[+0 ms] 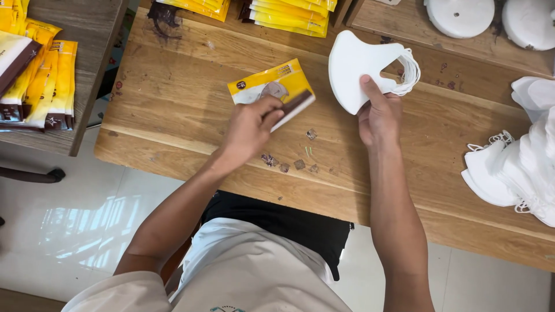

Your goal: The person repeatedly picks white face masks from a pile, folds them, and places them into yellow packaging pouches. The person then seals the pouches and stacks them on the table.

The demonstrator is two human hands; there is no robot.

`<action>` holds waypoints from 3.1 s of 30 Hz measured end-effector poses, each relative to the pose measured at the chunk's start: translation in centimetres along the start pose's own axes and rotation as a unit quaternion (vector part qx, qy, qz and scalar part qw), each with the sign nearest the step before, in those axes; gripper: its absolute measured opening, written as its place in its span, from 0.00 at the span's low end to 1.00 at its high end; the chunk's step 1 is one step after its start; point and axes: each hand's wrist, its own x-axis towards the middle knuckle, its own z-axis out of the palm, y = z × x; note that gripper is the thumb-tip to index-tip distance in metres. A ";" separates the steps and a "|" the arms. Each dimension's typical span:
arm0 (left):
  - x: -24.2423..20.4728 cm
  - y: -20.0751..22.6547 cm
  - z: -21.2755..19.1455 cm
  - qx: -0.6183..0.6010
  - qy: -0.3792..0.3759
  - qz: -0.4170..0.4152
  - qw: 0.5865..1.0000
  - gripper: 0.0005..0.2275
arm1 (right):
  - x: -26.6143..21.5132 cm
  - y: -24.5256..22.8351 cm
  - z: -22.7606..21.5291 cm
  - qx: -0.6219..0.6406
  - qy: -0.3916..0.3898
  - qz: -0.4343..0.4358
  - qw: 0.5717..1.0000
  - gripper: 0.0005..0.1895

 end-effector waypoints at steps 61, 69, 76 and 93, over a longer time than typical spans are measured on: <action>-7.4 -5.3 -8.1 0.623 -0.031 0.245 0.743 0.09 | -1.8 1.4 1.7 -0.049 -0.078 -0.012 0.996 0.19; -1.5 -2.6 -4.2 0.306 -0.085 0.057 0.946 0.17 | -4.5 -0.1 3.8 -0.026 -0.122 0.064 0.990 0.17; -0.2 0.9 -0.4 0.000 -0.078 0.004 0.997 0.12 | -7.5 0.2 4.4 0.000 -0.184 0.130 0.974 0.19; 0.7 -3.6 -0.3 -0.069 0.036 0.017 0.997 0.08 | -4.3 1.6 1.8 -0.304 -0.180 0.119 0.928 0.19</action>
